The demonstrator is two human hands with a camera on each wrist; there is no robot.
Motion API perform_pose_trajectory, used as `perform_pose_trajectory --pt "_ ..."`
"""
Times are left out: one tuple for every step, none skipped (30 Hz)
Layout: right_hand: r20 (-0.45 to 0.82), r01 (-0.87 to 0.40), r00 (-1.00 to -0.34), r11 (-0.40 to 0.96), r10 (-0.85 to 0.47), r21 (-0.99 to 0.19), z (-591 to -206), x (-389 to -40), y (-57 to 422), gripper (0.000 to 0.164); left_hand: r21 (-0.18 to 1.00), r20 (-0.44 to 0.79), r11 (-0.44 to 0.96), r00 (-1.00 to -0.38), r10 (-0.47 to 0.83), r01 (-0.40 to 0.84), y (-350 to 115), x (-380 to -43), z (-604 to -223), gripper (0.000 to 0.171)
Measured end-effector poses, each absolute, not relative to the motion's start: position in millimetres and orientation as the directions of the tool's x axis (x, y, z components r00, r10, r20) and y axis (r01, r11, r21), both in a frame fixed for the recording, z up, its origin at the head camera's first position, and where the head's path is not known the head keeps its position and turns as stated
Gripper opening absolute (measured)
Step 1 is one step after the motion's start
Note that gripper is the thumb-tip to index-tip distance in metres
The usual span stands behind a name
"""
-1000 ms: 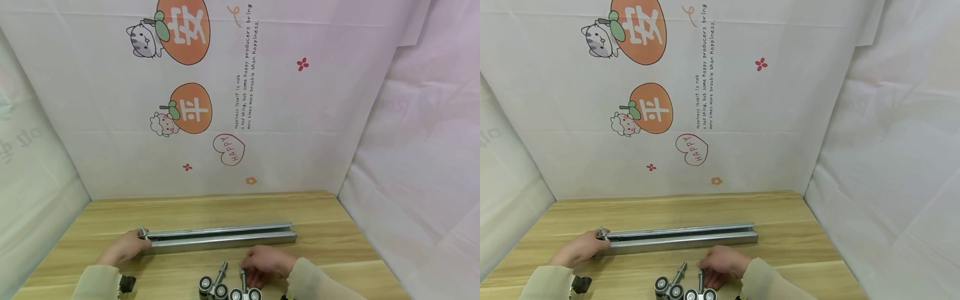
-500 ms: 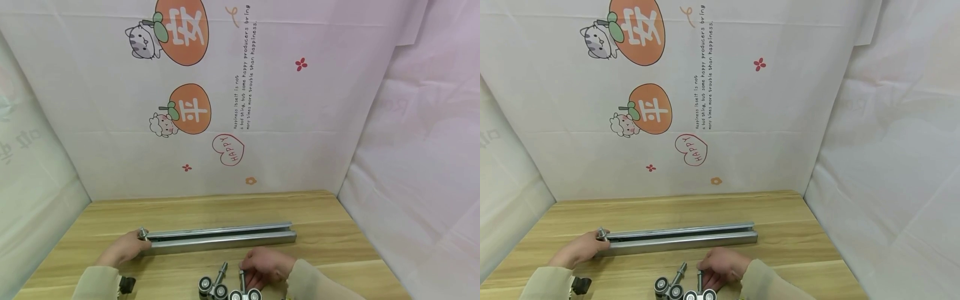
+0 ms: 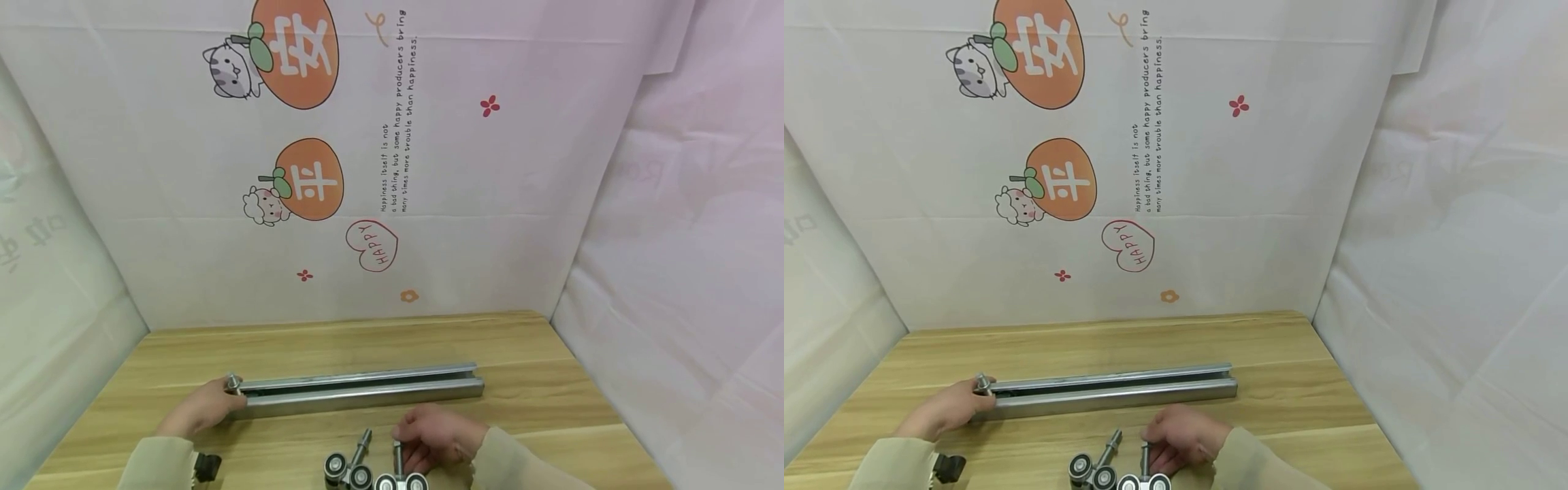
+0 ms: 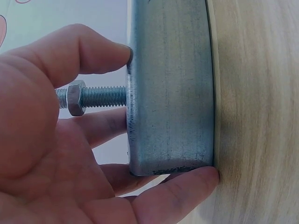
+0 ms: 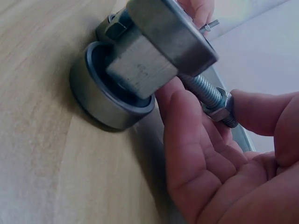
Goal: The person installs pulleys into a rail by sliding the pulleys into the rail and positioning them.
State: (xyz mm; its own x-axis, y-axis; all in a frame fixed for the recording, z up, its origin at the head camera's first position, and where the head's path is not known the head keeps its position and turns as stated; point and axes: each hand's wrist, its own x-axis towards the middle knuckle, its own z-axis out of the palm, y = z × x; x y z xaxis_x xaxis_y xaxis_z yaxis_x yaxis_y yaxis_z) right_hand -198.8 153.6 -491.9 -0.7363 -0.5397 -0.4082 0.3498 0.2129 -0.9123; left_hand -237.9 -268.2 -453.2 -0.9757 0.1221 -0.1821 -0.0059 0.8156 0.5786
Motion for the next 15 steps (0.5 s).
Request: perform_pose_trajectory --pt "-0.406 0.351 -0.742 0.206 -0.534 -0.913 -492 -199 154 0.017 0.579 -0.182 0.815 -0.976 0.122 -0.006 -268 -238 -453 0.064" --pt "-0.404 0.353 -0.748 0.199 -0.527 -0.914 -491 -199 155 0.017 0.578 -0.182 0.816 -0.976 0.121 -0.007 -268 -238 -453 0.064" --pt "-0.401 0.355 -0.755 0.192 -0.519 -0.915 -491 -199 155 0.016 0.577 -0.182 0.817 -0.976 0.119 -0.008 -269 -238 -453 0.064" --pt "-0.399 0.357 -0.760 0.184 -0.512 -0.916 -490 -200 156 0.017 0.575 -0.184 0.818 -0.976 0.119 -0.009 -269 -239 -453 0.064" --pt "-0.396 0.356 -0.767 0.178 -0.505 -0.917 -489 -201 157 0.017 0.573 -0.186 0.820 -0.975 0.119 -0.009 -269 -239 -453 0.065" --pt "-0.392 0.355 -0.775 0.172 -0.496 -0.919 -488 -202 159 0.017 0.575 -0.191 0.818 -0.975 0.117 -0.014 -269 -239 -453 0.065" --pt "-0.388 0.352 -0.781 0.169 -0.490 -0.921 -487 -203 161 0.018 0.576 -0.196 0.817 -0.974 0.118 -0.017 -269 -239 -453 0.065" --pt "-0.384 0.348 -0.787 0.167 -0.483 -0.923 -485 -204 162 0.018 0.578 -0.199 0.816 -0.973 0.119 -0.019 -269 -239 -453 0.065" --pt "-0.380 0.343 -0.791 0.167 -0.479 -0.924 -485 -206 165 0.019 0.581 -0.205 0.814 -0.972 0.117 -0.024 -269 -239 -453 0.065" --pt "-0.379 0.340 -0.793 0.169 -0.477 -0.925 -484 -207 167 0.020 0.583 -0.208 0.812 -0.971 0.119 -0.026 -270 -240 -454 0.065" --pt "-0.377 0.336 -0.795 0.173 -0.476 -0.926 -484 -208 169 0.021 0.585 -0.209 0.811 -0.971 0.119 -0.027 -270 -240 -454 0.065" --pt "-0.374 0.332 -0.797 0.174 -0.474 -0.927 -484 -209 171 0.022 0.588 -0.214 0.808 -0.970 0.117 -0.032 -270 -240 -454 0.064" --pt "-0.373 0.328 -0.799 0.177 -0.472 -0.928 -484 -210 173 0.021 0.587 -0.215 0.809 -0.969 0.119 -0.031 -270 -240 -454 0.064" --pt "-0.372 0.327 -0.800 0.178 -0.472 -0.928 -484 -210 175 0.022 0.588 -0.217 0.808 -0.969 0.117 -0.034 -270 -240 -454 0.065" --pt "-0.372 0.326 -0.799 0.179 -0.472 -0.928 -484 -211 177 0.021 0.590 -0.220 0.807 -0.969 0.115 -0.038 -270 -240 -453 0.065"
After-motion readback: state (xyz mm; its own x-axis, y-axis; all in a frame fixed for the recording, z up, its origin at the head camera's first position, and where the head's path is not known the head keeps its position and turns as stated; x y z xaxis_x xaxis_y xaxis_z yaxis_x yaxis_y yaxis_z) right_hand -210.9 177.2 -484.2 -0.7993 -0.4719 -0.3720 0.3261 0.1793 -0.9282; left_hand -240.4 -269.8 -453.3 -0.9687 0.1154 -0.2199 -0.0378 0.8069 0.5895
